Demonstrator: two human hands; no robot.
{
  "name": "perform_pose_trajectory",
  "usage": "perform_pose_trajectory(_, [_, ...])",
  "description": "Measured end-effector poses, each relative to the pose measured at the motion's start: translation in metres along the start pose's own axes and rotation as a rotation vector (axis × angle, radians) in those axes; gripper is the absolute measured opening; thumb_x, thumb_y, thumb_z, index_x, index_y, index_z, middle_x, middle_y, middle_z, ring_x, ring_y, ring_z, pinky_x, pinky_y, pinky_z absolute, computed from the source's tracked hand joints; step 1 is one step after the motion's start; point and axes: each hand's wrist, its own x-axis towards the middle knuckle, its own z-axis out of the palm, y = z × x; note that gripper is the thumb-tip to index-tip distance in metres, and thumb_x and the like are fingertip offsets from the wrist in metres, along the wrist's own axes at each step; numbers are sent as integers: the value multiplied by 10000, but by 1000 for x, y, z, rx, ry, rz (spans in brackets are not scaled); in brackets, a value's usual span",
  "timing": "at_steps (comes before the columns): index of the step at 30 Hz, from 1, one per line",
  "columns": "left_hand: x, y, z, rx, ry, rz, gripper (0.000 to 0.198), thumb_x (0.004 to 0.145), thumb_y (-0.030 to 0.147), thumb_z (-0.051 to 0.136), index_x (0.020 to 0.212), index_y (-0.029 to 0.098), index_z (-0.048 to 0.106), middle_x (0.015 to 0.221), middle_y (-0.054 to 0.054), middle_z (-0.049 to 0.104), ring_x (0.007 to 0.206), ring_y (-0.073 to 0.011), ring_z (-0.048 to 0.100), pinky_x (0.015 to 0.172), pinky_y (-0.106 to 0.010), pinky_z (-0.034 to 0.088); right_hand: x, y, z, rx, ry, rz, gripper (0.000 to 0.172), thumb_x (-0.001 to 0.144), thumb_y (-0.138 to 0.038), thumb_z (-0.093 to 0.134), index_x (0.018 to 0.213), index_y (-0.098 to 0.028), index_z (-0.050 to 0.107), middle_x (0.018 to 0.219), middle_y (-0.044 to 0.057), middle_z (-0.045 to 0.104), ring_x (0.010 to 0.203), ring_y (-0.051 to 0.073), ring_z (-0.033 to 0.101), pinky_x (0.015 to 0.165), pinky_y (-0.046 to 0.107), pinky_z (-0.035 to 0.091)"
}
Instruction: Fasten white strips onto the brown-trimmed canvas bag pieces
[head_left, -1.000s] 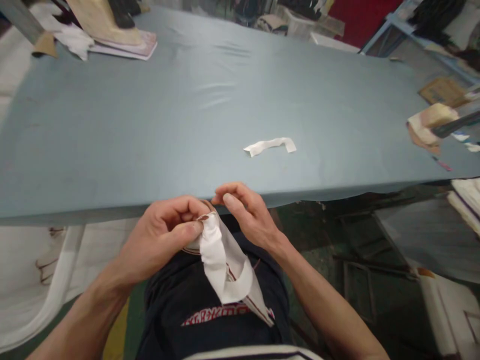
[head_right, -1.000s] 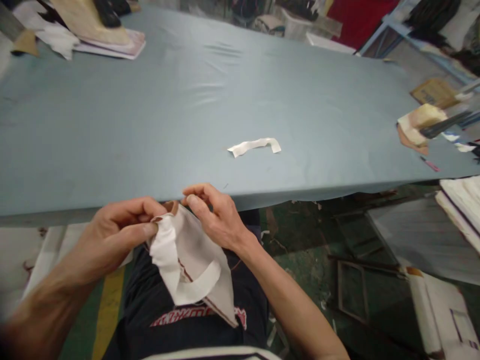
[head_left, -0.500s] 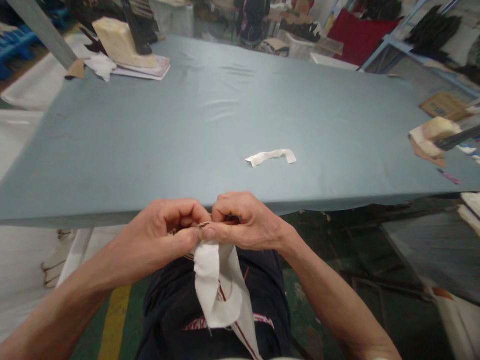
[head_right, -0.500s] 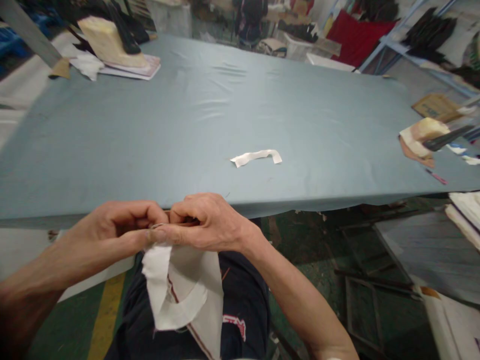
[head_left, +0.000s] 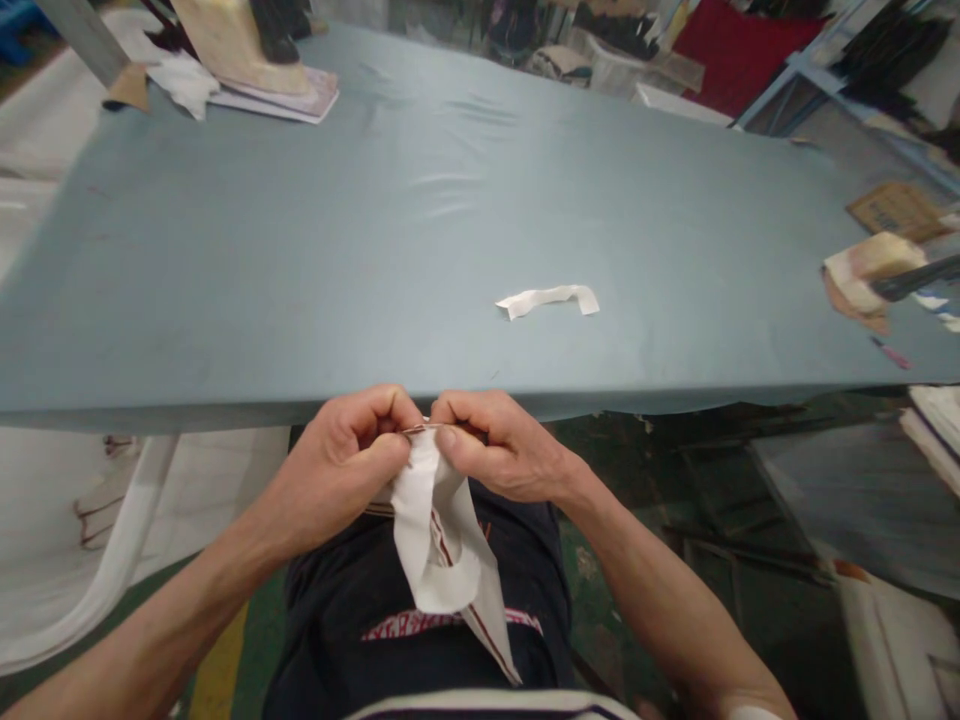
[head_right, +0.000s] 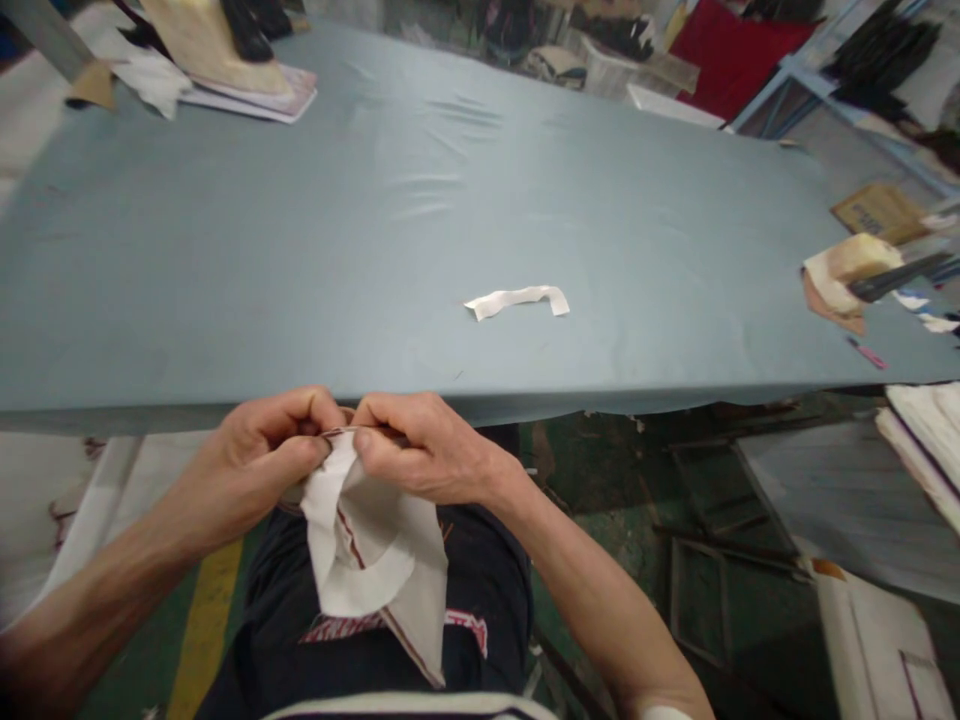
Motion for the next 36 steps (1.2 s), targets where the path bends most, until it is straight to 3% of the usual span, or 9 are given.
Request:
perform_pose_trajectory(4, [-3, 3, -7, 45, -57, 59, 98, 777, 295, 675, 727, 211, 680, 579, 45, 591, 495, -118, 482, 432, -195, 388, 2, -8, -8, -41, -41, 68, 205, 951, -386, 582, 826, -225, 563, 677, -70, 437, 615, 112, 376, 589, 258, 311])
perform_pose_trajectory(11, [-9, 10, -8, 372, 106, 322, 110, 823, 199, 636, 806, 242, 736, 622, 39, 716, 475, -130, 566, 445, -206, 412, 11, -30, -14, -164, -66, 119, 204, 860, -281, 601, 711, -243, 467, 649, -69, 362, 636, 112, 337, 598, 280, 241])
perform_pose_trajectory(18, [-15, -5, -5, 599, 240, 605, 222, 867, 122, 602, 950, 275, 741, 758, 38, 810, 528, -126, 687, 514, -224, 462, 10, -18, 4, 110, 32, 169, 189, 828, -264, 597, 690, -242, 470, 657, -73, 370, 618, 100, 321, 576, 253, 266])
perform_pose_trajectory(22, [-17, -14, -6, 580, 202, 713, 325, 890, 68, 613, 1031, 321, 761, 820, 10, 831, 632, -170, 755, 621, -252, 565, 6, -11, 14, 397, 54, 283, 263, 814, -362, 704, 715, -241, 492, 630, -96, 362, 587, 88, 294, 551, 236, 254])
perform_pose_trajectory(25, [-14, -22, -10, 530, 120, 754, 390, 850, 46, 640, 1064, 341, 779, 848, -10, 844, 707, -203, 790, 712, -290, 636, 4, -7, 17, 527, 23, 330, 265, 755, -395, 740, 732, -230, 533, 620, -91, 419, 577, 91, 322, 543, 236, 268])
perform_pose_trajectory(29, [-5, -30, -13, 484, 1, 670, 249, 858, 150, 652, 980, 311, 796, 898, -78, 867, 840, -263, 832, 818, -373, 689, 4, -2, 18, 557, 39, 343, 250, 750, -440, 670, 722, -227, 542, 605, -83, 442, 557, 94, 321, 525, 236, 266])
perform_pose_trajectory(31, [-3, -31, -12, 487, 12, 663, 228, 873, 169, 637, 951, 309, 799, 865, -73, 860, 800, -253, 823, 775, -352, 674, 4, -2, 16, 514, 60, 350, 242, 756, -433, 656, 715, -229, 531, 599, -85, 430, 559, 93, 315, 528, 233, 268])
perform_pose_trajectory(36, [-7, -17, -13, 534, 106, 656, 227, 896, 141, 626, 1015, 271, 768, 790, 20, 823, 557, -126, 696, 552, -205, 509, -2, -13, 5, 291, 44, 260, 177, 819, -370, 630, 755, -229, 545, 647, -71, 438, 602, 101, 350, 551, 234, 287])
